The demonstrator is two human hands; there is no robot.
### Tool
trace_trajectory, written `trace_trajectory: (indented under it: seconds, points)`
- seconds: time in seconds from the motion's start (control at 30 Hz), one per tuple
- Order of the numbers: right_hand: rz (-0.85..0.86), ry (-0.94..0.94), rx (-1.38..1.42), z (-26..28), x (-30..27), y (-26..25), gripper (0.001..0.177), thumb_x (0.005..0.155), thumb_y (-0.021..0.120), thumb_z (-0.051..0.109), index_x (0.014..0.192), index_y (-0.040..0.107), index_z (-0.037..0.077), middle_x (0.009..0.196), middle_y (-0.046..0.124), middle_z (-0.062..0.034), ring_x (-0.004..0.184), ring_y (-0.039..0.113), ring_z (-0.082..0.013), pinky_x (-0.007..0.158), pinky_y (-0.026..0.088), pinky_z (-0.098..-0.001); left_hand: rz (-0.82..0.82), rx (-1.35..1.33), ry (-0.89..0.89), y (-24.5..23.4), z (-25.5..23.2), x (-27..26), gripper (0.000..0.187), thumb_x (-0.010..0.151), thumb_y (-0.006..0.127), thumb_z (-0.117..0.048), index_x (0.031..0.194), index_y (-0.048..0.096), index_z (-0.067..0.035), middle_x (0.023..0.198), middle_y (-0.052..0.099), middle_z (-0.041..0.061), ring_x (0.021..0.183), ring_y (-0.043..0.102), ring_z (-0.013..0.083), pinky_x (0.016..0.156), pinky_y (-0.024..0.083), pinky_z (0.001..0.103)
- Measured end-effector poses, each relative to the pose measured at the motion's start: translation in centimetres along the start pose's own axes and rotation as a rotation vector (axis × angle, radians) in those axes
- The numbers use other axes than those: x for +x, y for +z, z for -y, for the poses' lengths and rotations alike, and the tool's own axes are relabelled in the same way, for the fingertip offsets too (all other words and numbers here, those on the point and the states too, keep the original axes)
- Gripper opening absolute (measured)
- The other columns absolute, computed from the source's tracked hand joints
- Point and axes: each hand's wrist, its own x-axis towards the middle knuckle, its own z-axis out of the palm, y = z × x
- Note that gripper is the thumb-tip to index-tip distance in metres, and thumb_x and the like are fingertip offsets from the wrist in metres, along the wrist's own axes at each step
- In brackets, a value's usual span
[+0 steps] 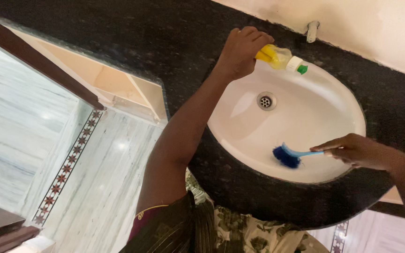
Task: The person scrubs a white bathroom sink using a blue brush and liquid soap. They repeatedly apply soap from a yellow bottle and scrub the sink basin and drain area.
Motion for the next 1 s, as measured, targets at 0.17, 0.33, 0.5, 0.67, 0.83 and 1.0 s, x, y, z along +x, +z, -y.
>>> trace_trajectory:
  seconds: [0.17, 0.33, 0.5, 0.67, 0.83, 1.0]
  points:
    - [-0.342, 0.302, -0.445, 1.4, 1.3, -4.3, 0.048, 0.108, 0.047, 0.012, 0.15, 0.059, 0.032, 0.114, 0.076, -0.0126, 0.067, 0.076, -0.0236, 0.055, 0.065, -0.0315, 0.05, -0.014, -0.02, 0.0, -0.1, 0.0, 0.054, 0.076, 0.07, 0.006, 0.124, 0.066, -0.02, 0.123, 0.068, -0.005, 0.122, 0.057, 0.0208, 0.092, 0.04, 0.045]
    - [-0.747, 0.039, -0.928, 6.6, 2.1, -3.5, 0.049, 0.107, 0.05, 0.019, 0.153, 0.049, 0.036, 0.111, 0.065, -0.0138, 0.081, 0.072, -0.023, 0.059, 0.064, -0.0358, 0.055, -0.017, 0.004, 0.2, -0.1, 0.1, 0.054, 0.074, 0.069, 0.004, 0.123, 0.066, -0.019, 0.122, 0.068, -0.004, 0.122, 0.057, 0.0226, 0.09, 0.041, 0.045]
    - [-0.74, -0.033, -0.968, 8.5, 5.7, -2.8, 0.062, 0.099, 0.055, 0.014, 0.158, 0.044, 0.031, 0.115, 0.064, -0.0159, 0.085, 0.073, -0.0253, 0.058, 0.064, -0.0376, 0.062, -0.025, 0.014, 0.3, 0.3, -0.2, 0.051, 0.079, 0.07, 0.004, 0.123, 0.066, -0.02, 0.121, 0.068, -0.005, 0.121, 0.057, 0.0212, 0.09, 0.041, 0.047]
    - [-0.478, 0.11, -0.765, 7.8, 4.2, -2.0, 0.049, 0.105, 0.049, 0.014, 0.151, 0.053, 0.029, 0.126, 0.069, -0.0137, 0.087, 0.074, -0.0218, 0.066, 0.066, -0.0355, 0.026, 0.026, 0.01, 1.2, 0.9, -0.2, 0.052, 0.077, 0.071, 0.003, 0.123, 0.064, -0.022, 0.12, 0.068, -0.006, 0.122, 0.057, 0.0209, 0.09, 0.041, 0.047]
    - [-0.068, -0.161, -0.238, 9.0, 1.5, -0.7, 0.044, 0.099, 0.059, 0.029, 0.142, 0.063, 0.038, 0.111, 0.078, -0.0016, 0.088, 0.071, -0.0182, 0.084, 0.062, -0.0332, -0.009, 0.025, 0.03, 1.6, 1.5, -0.2, 0.055, 0.079, 0.072, 0.001, 0.128, 0.063, -0.02, 0.123, 0.067, -0.004, 0.122, 0.057, 0.0206, 0.091, 0.041, 0.046]
    - [0.015, -0.236, 0.072, 13.9, 1.4, 0.9, 0.041, 0.102, 0.066, 0.033, 0.142, 0.067, 0.037, 0.094, 0.073, -0.0168, 0.077, 0.06, -0.0283, 0.075, 0.057, -0.0441, 0.022, 0.011, -0.012, 0.4, 0.9, -0.2, 0.055, 0.076, 0.071, 0.004, 0.125, 0.064, -0.021, 0.122, 0.068, -0.005, 0.12, 0.058, 0.0209, 0.091, 0.042, 0.045]
